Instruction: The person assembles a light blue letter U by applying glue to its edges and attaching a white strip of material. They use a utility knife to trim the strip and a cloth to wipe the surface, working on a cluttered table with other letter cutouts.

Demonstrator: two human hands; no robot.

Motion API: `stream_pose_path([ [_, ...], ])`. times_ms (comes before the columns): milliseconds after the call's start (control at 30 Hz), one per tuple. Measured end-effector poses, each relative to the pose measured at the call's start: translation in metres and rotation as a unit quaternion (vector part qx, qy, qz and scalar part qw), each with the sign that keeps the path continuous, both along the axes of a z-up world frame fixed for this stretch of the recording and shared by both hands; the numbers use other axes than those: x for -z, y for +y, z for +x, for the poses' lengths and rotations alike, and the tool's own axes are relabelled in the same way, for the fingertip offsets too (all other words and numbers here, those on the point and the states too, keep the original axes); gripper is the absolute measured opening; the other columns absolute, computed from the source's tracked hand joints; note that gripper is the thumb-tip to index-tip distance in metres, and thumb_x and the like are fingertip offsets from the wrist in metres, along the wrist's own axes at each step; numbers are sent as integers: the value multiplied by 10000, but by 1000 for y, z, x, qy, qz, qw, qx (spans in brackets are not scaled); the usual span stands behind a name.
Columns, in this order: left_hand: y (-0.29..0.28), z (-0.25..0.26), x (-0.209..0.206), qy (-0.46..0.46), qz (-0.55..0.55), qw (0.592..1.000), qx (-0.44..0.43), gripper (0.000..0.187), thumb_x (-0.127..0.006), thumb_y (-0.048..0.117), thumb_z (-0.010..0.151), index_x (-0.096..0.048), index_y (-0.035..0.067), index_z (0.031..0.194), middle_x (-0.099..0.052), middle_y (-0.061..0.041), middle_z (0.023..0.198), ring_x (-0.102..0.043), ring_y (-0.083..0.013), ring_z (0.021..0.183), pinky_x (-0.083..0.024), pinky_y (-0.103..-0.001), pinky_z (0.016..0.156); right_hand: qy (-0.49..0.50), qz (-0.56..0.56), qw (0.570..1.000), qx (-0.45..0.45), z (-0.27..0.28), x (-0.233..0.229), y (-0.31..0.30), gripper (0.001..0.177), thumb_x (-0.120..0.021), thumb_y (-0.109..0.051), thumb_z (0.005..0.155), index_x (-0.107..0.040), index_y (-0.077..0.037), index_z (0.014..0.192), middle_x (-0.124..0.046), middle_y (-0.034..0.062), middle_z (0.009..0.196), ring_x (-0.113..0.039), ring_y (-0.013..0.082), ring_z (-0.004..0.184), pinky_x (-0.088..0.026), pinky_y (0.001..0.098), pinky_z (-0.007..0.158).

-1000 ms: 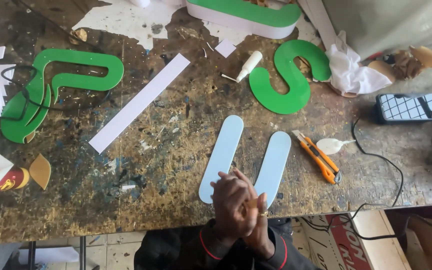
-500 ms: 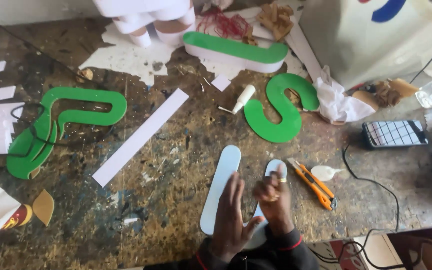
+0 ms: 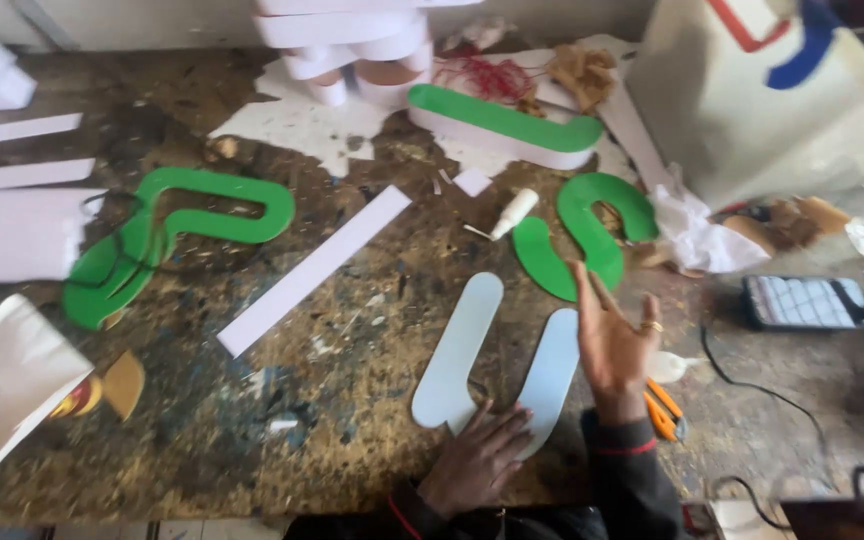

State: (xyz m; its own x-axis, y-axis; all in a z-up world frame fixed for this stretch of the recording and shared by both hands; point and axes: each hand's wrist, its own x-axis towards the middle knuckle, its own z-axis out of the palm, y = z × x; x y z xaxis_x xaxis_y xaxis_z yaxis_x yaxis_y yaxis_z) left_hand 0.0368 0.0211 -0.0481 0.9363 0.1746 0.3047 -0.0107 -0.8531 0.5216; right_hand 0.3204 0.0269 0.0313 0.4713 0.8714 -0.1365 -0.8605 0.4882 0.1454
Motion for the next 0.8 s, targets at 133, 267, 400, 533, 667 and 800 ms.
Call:
stream_pose_path([
  [133, 8, 10, -1, -20, -13, 996, -83, 620, -726, 171, 1089, -495, -54, 1619, -444, -275, 1785, -413, -465, 1658, -314, -684, 1317, -487, -252, 836, -22, -51, -3, -13, 791, -567, -569, 1097, -543, 0, 1645, -598, 245, 1673, -608, 321, 1538, -538, 442, 1227],
  [267, 8, 14, -5, 9, -19, 986, -167, 925, -716, 327, 961, -399, -130, 1701, -418, -330, 1780, -303, -459, 1713, -176, -588, 1423, -559, -308, 766, -81, -106, 74, -40, 505, -500, -243, 1166, -583, 84, 1542, -712, 308, 1501, -727, 380, 1368, -554, 452, 1242],
  [400, 17, 4, -21, 36, -23, 987, -155, 942, -575, 543, 1090, -351, -116, 1725, -330, -281, 1839, -252, -411, 1739, -173, -557, 1429, -587, -478, 647, 87, -109, 33, -49, 242, -564, -197, 1200, -704, -69, 1351, -742, 121, 1368, -705, 224, 1311, -585, 367, 1135],
  [533, 109, -10, -50, -35, -135, 968, -210, 784, -732, 236, 1075, -362, -18, 1718, -493, -301, 1715, -553, -453, 1535, -513, -514, 1230, -765, -396, 491, 130, -110, 22, -55, 334, -552, -341, 1195, -708, -58, 1279, -810, 127, 1289, -770, 270, 1200, -574, 409, 1058],
  [667, 259, -62, -83, -155, -8, 895, -417, 466, -728, 217, 1084, -648, -23, 1476, -766, -266, 1410, -756, -426, 1289, -612, -499, 1112, -860, -290, 418, 29, -127, 50, -78, 273, -618, -289, 1124, -766, -112, 1269, -840, 75, 1249, -807, 238, 1177, -593, 365, 1009],
  [800, 413, -179, -40, -179, -25, 763, -620, 143, -687, 31, 1072, -661, 162, 1125, -794, -66, 1193, -777, -256, 1076, -647, -434, 900, -869, -269, 414, 23, -139, 46, -90, 211, -676, -215, 1092, -774, -89, 1230, -821, 107, 1322, -802, 269, 1247, -602, 400, 1075],
])
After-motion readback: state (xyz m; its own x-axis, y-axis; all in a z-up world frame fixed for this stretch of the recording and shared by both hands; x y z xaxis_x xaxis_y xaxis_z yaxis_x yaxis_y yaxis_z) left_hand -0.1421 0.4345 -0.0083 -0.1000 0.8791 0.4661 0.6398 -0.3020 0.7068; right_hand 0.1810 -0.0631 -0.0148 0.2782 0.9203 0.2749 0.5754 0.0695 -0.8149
